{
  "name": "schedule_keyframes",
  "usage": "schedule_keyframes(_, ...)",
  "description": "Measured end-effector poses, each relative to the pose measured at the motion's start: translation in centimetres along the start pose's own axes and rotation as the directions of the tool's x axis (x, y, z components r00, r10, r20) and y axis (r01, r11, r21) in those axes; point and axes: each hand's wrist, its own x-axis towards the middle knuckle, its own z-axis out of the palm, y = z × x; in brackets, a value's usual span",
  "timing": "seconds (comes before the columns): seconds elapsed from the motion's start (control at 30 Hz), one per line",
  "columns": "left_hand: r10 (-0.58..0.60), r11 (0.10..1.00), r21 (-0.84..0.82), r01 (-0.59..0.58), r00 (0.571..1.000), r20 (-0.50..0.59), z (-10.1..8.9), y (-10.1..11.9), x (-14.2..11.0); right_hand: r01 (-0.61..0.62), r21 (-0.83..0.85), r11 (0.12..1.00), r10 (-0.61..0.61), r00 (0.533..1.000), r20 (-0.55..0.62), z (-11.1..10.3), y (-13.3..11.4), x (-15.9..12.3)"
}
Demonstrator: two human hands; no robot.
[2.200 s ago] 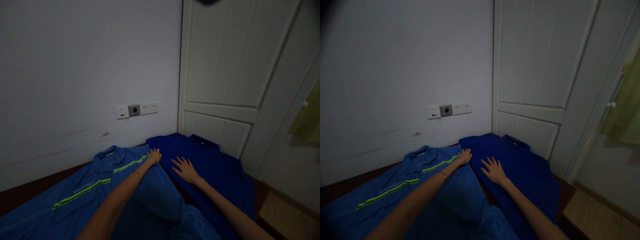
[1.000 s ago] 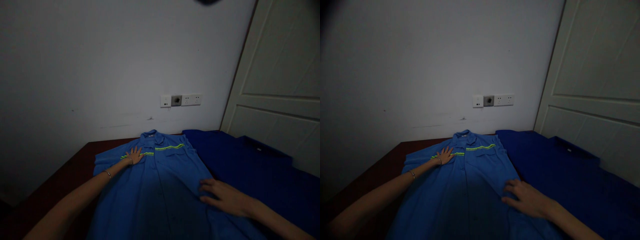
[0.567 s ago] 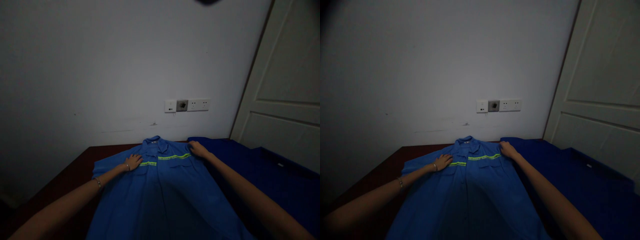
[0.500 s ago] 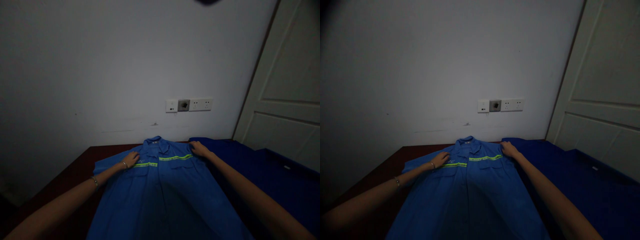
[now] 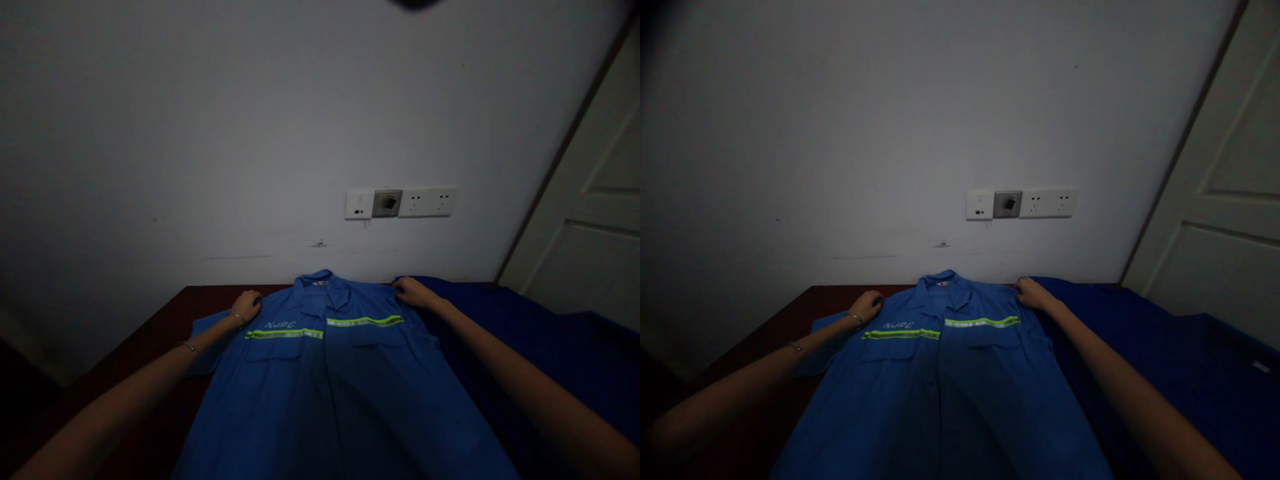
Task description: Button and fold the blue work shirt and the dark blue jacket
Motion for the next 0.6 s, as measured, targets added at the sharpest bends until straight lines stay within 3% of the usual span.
schedule_keyframes(0.1,0.148,0.986,-0.059,-0.153,0.985,-0.084,0.3,3.6,0.6,0.021,-0.024,0.999,-0.020,0.998,0.054,-0.1,0.0,0.7)
schedule_keyframes(0.17,0.247,0.957,-0.157,-0.242,0.969,0.011,0.4,6.5,1.4,-0.027,-0.066,0.997,0.031,0.998,0.059,0.0,0.1,1.0)
schedule_keyframes(0.2,0.257,0.948,-0.216,-0.234,0.962,0.087,0.5,7.9,1.9,-0.054,-0.085,0.995,0.059,0.997,0.059,0.1,0.3,1.1)
schedule_keyframes(0.27,0.222,0.938,-0.309,-0.157,0.957,0.189,0.7,10.6,3.2,-0.111,-0.109,0.988,0.118,0.991,0.060,0.3,0.7,1.2)
schedule_keyframes(0.33,0.091,0.948,-0.318,0.006,0.953,0.288,0.8,12.7,4.5,-0.162,-0.119,0.980,0.170,0.984,0.058,0.3,1.2,1.1)
schedule_keyframes(0.43,-0.048,0.941,-0.284,0.186,0.902,0.430,0.8,14.6,5.9,-0.198,-0.117,0.973,0.205,0.977,0.050,0.1,2.1,1.0)
schedule_keyframes(0.53,-0.118,0.918,-0.278,0.281,0.866,0.486,1.2,15.6,6.6,-0.214,-0.127,0.969,0.220,0.975,0.036,-0.3,2.7,0.8)
schedule_keyframes(0.6,-0.137,0.899,-0.320,0.299,0.886,0.443,1.8,16.0,6.8,-0.228,-0.152,0.962,0.233,0.972,0.015,-0.5,2.9,0.7)
